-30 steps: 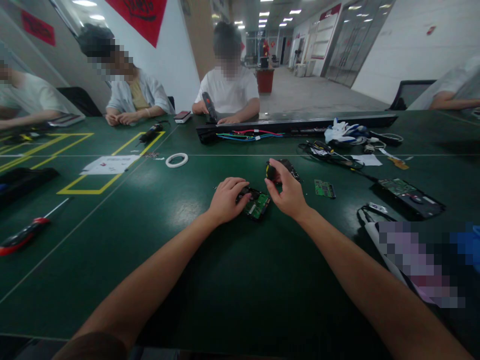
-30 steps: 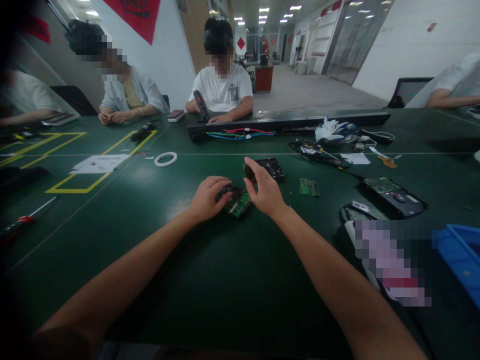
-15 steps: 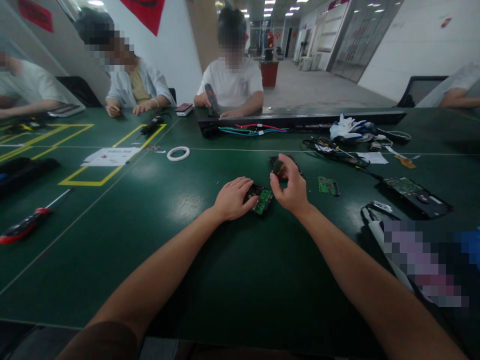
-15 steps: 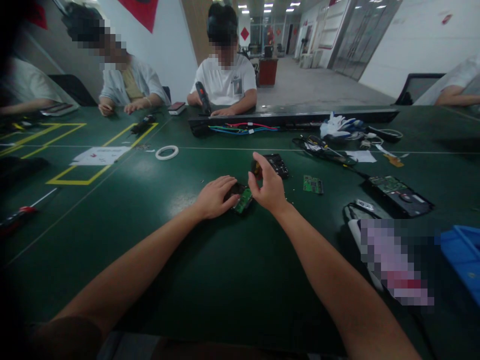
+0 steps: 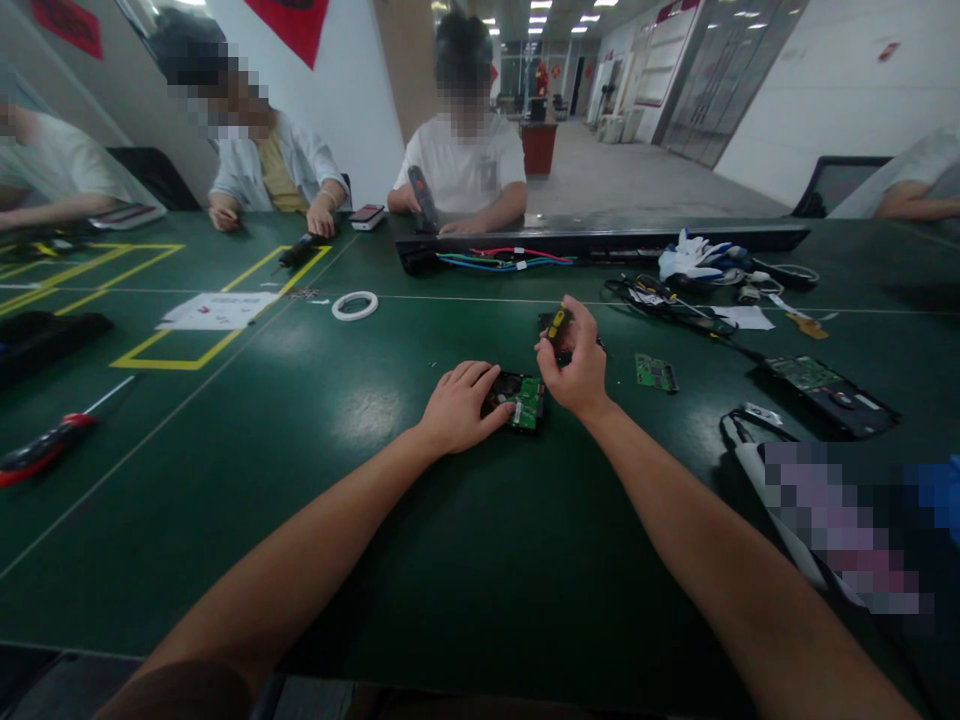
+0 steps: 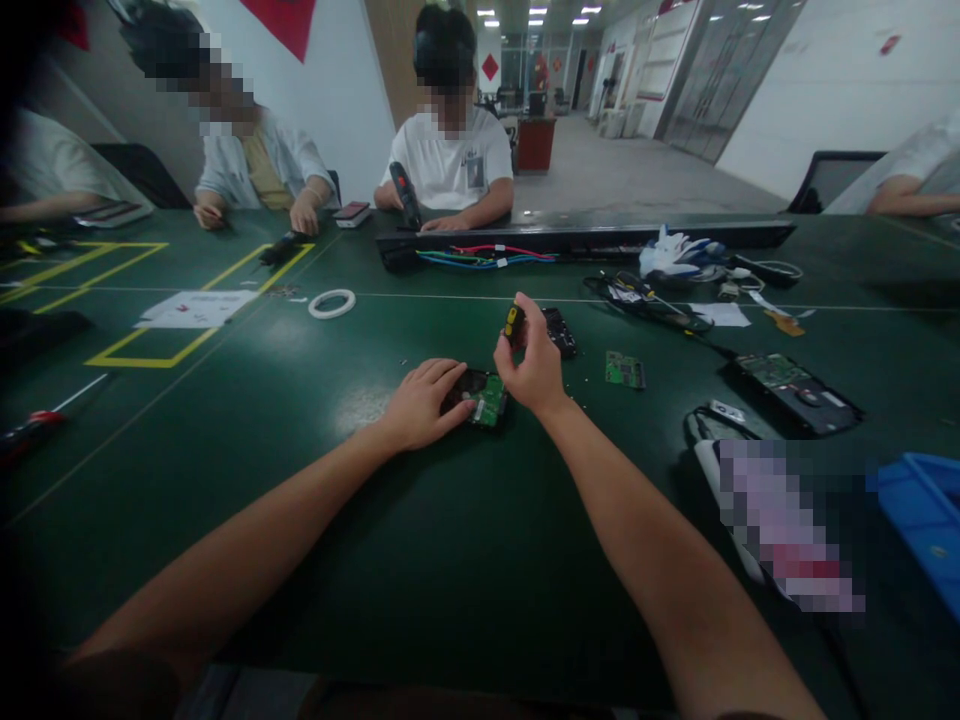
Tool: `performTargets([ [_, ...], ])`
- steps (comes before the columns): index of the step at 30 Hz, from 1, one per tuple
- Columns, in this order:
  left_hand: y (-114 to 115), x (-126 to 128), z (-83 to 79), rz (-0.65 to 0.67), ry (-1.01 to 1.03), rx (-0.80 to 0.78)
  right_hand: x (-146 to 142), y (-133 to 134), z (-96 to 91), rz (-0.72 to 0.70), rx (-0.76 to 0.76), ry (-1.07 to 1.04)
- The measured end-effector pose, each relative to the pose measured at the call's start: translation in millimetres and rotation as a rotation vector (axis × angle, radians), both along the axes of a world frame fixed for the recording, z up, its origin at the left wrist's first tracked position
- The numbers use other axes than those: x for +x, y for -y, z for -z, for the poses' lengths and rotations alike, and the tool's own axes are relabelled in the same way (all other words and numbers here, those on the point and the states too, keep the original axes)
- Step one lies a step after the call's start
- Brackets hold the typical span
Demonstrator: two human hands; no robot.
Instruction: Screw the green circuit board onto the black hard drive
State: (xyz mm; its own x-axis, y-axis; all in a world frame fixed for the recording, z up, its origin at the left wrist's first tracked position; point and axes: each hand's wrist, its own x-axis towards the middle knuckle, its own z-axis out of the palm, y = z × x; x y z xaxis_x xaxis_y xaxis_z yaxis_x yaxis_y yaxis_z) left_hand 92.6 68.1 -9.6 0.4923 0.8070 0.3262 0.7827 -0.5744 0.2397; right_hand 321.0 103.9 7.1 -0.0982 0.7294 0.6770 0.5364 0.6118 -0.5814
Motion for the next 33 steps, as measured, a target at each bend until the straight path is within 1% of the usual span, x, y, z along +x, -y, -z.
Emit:
performTargets([
  [3,0,0,0.0,-0.013,-0.007,-0.01,-1,-9,7.6,0.059,0.1,-0.012],
  [6,-1,0,0.5,-0.01,-0.005,-0.013,2,-13,10.6,0.083,0.132,-0.024],
  [9,-1,0,1.2,-0.009,0.007,-0.004,6,-11,8.0,0.061,0.117,-0.014],
  [13,-2,0,1.1,-0.006,0.016,-0.002,8,-7,2.6,-0.035,0.075,0.013],
  [15,-3,0,1.1,-0.002,0.018,-0.004,7,-5,1.1,-0.055,0.058,0.001],
  [20,-3,0,2.5,0.003,0.027,-0.001,3,-4,-0.2,-0.006,0.07,-0.004],
  [26,-3,0,3.1,0.002,0.038,0.003,9,-5,-0.4,0.046,0.046,-0.028],
  [33,-4,0,2.0,0.003,0.024,0.0,7,-8,0.9,-0.038,0.053,-0.038],
])
